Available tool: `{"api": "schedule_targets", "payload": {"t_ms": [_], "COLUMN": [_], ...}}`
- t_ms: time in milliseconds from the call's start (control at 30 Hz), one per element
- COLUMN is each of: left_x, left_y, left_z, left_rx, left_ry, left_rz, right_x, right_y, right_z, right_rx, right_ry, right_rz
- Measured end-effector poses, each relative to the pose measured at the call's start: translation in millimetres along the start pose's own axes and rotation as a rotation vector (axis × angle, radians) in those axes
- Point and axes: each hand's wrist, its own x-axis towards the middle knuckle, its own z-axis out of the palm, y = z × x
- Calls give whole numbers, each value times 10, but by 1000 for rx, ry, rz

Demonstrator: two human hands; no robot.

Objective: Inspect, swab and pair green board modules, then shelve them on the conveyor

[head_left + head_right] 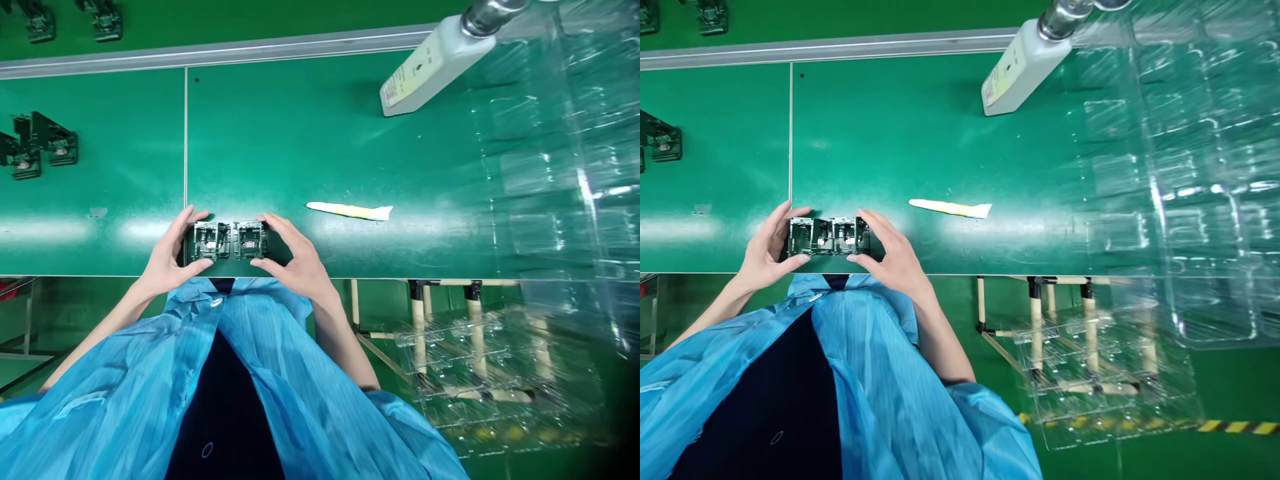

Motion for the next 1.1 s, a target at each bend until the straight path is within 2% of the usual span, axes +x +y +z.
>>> {"api": "schedule_targets", "payload": {"t_ms": [167, 433, 633, 767, 967, 1100], "left_x": [18, 39, 183, 246, 290, 239], "left_y": [-11, 65, 157, 194, 206, 196], "left_z": [-36, -3, 175, 251, 237, 80], "left_rx": [-28, -118, -282, -293, -239, -210], "left_ry": [-35, -7, 284, 360, 360, 231], "left_rz": [-92, -138, -158, -166, -167, -163], "right_x": [-56, 5, 34, 44, 37, 17], "right_y": [-80, -97, -74, -53, -38, -37], "right_z": [156, 145, 190, 196, 197, 165], "right_rx": [-55, -48, -75, -76, -76, -71], "right_ry": [56, 30, 30, 34, 48, 43], "right_rz": [28, 46, 48, 41, 57, 51]}}
